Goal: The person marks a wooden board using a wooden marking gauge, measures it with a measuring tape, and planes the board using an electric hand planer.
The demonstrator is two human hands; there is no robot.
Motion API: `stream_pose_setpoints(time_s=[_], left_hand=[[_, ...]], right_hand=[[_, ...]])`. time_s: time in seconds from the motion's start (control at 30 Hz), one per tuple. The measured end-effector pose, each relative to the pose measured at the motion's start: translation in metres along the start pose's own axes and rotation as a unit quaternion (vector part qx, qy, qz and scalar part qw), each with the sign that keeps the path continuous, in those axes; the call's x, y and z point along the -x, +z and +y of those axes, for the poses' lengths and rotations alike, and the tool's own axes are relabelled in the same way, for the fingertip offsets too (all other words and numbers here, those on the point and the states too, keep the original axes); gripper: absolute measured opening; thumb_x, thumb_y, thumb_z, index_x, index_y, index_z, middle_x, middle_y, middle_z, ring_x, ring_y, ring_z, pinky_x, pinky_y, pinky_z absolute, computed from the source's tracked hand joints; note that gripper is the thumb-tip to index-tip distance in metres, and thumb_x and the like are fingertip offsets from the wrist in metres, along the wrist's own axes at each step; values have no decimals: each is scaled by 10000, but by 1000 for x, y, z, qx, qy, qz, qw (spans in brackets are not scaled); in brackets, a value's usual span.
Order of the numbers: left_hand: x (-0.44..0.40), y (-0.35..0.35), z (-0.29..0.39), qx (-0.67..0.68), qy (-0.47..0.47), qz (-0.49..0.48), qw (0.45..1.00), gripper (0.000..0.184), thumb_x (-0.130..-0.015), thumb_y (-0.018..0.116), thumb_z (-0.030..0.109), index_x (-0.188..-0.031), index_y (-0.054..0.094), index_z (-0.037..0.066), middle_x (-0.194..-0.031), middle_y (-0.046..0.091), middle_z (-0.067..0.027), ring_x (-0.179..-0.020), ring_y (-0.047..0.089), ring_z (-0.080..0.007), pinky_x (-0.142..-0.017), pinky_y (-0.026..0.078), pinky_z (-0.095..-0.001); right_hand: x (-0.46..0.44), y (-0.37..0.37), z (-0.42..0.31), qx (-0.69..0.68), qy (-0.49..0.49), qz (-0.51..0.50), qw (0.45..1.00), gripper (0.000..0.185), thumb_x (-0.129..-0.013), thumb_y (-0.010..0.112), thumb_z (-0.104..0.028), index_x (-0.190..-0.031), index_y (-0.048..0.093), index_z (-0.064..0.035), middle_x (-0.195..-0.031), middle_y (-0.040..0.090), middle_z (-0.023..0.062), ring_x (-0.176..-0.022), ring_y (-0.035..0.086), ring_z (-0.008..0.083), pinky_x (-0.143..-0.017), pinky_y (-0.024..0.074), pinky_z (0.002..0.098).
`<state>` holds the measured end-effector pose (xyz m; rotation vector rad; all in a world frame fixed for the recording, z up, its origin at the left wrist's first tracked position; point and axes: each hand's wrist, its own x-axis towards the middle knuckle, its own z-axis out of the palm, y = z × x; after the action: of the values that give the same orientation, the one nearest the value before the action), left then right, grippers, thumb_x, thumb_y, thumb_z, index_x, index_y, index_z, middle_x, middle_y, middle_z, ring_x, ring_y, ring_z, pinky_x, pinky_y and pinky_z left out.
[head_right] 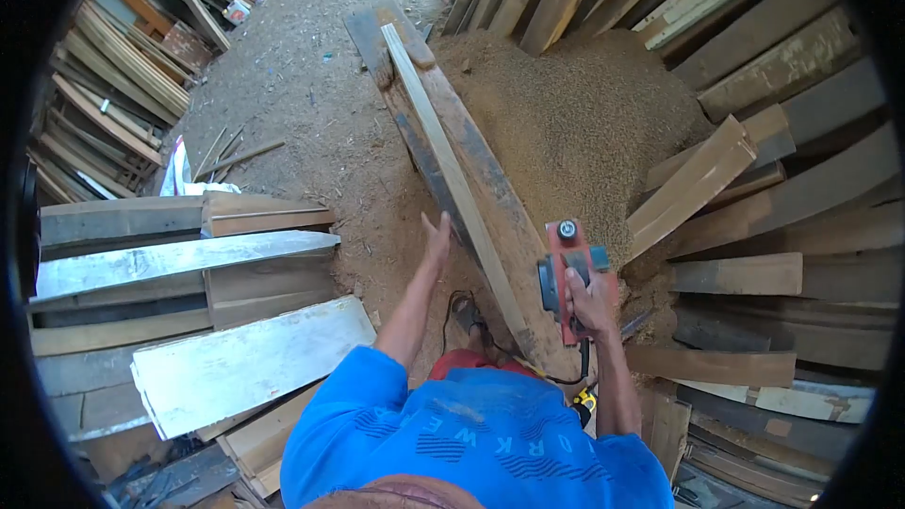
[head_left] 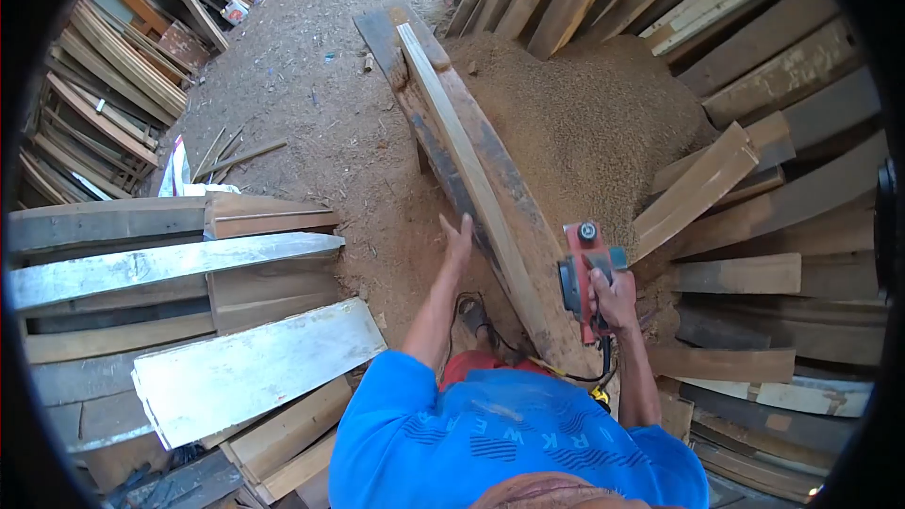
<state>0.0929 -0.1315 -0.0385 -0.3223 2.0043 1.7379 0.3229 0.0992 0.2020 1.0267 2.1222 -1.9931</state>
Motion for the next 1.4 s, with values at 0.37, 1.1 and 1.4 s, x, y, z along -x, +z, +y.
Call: stream_pose_setpoints(time_s=[0.37, 1.1, 1.4], left_hand=[[182, 71, -10, 80, 32, -132, 988, 964, -728, 772, 147, -1523, 257, -32, -1353, 558, -178, -1216, 586, -296, -1025, 509, -402], [348, 23, 271, 531, 68, -371, 759, 819, -995, 147, 722, -1534, 382, 151, -1419, 535, -146, -1302, 535, -379, -1052, 434, -618], [345, 22, 281, 533, 66, -384, 751, 873, -974, 107, 755, -1541, 372, 147, -1445, 497, -165, -1345, 488, -387, -1054, 421, -628]], right_hand=[[86, -27, 135, 4, 77, 2, 997, 356, -999, 636, -410, -855, 621, -85, -627, 563, -11, -487, 544, 102, -448, 436, 283], [83, -27, 143, 14, 47, -15, 999, 442, -1007, 606, -434, -749, 596, -75, -587, 566, 11, -464, 544, 133, -438, 425, 316], [80, -31, 147, 67, 28, -21, 997, 550, -996, 604, -511, -754, 610, -18, -577, 574, 50, -503, 576, 168, -495, 440, 357]])
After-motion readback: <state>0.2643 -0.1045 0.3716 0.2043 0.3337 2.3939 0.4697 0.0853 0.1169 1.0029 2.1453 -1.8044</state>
